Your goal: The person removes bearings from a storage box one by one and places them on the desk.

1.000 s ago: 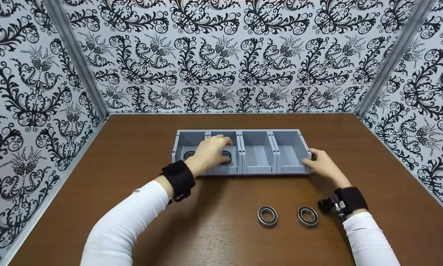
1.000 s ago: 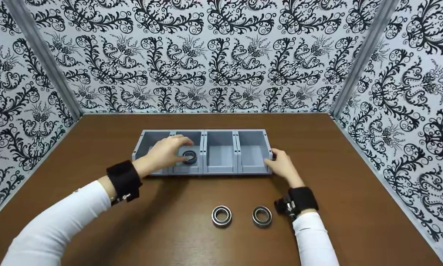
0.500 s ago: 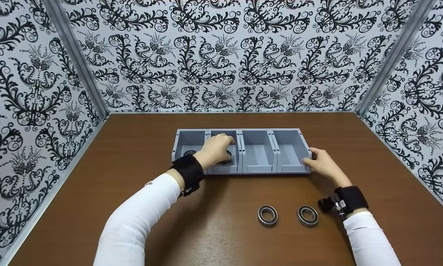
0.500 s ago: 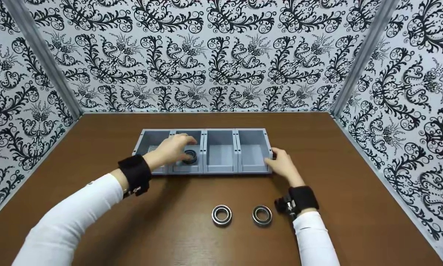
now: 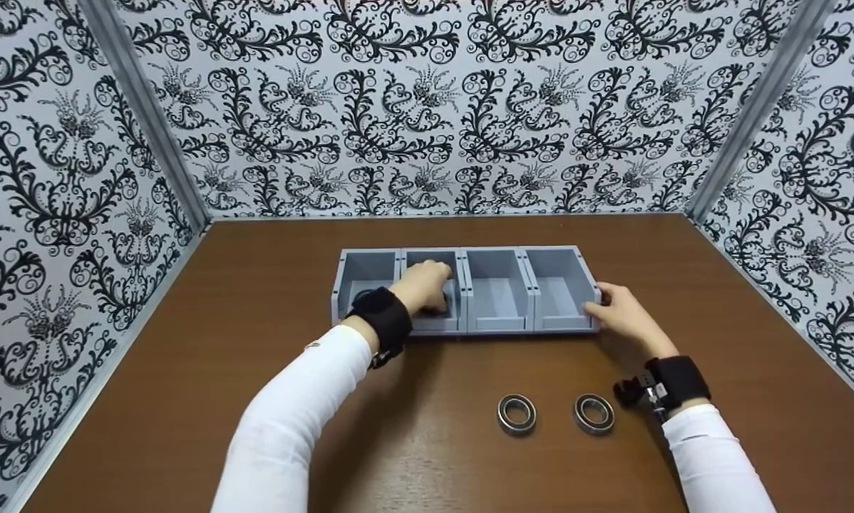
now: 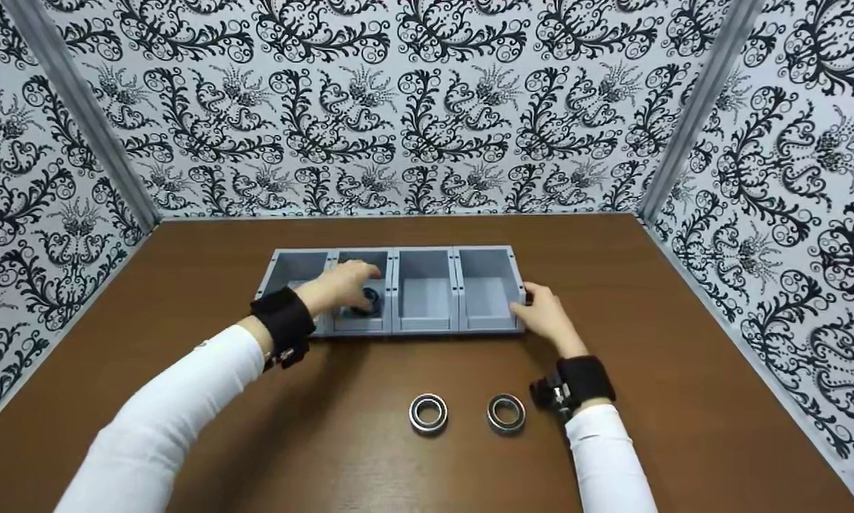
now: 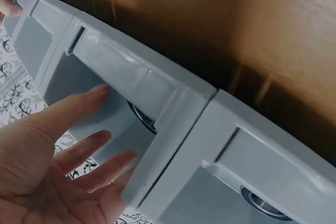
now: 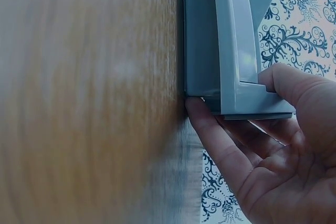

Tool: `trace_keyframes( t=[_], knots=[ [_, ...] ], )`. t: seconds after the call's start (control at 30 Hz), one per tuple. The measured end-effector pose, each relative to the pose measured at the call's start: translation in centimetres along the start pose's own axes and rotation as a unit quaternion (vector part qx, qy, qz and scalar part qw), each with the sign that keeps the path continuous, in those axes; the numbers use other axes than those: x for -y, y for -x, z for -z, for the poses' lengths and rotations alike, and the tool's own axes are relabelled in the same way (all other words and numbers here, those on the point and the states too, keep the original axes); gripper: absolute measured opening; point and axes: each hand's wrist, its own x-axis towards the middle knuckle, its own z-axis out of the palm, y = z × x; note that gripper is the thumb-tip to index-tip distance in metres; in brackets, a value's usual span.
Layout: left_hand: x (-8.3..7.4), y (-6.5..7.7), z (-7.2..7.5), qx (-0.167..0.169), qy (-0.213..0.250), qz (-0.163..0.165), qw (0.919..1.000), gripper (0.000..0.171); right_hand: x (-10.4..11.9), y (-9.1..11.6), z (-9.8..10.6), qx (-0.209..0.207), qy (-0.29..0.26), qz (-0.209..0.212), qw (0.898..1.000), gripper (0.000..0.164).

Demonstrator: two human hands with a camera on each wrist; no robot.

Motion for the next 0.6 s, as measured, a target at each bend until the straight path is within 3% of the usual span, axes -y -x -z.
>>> trace_keyframes(
  t=[0.13,0.27,0.37,0.4,0.6],
  knots=[
    [-0.4,0.0,0.0,0.022,0.002,0.020,0.9996,0.040,0.0,-0.1,0.0,-0.004,0.002,0.003,1.000,0.042],
    [0.1,-0.8,-0.9,0.028,0.004,0.023,0.9993,0.036,0.0,-0.1,0.0,-0.009,0.013,0.009,1.000,0.040],
    [-0.2,-0.4,-0.8,0.030,0.005,0.028,0.9991,0.032,0.0,-0.2,-0.1,-0.009,0.022,0.008,1.000,0.040],
    [-0.9,0.5,0.0,0.034,0.008,0.034,0.9988,0.028,0.1,-0.1,-0.1,-0.008,0.023,0.007,1.000,0.041],
    [-1.0,0.4,-0.6,0.023,0.000,0.037,0.9990,0.015,0.2,-0.1,-0.1,-0.010,0.018,-0.001,1.000,0.044]
  ],
)
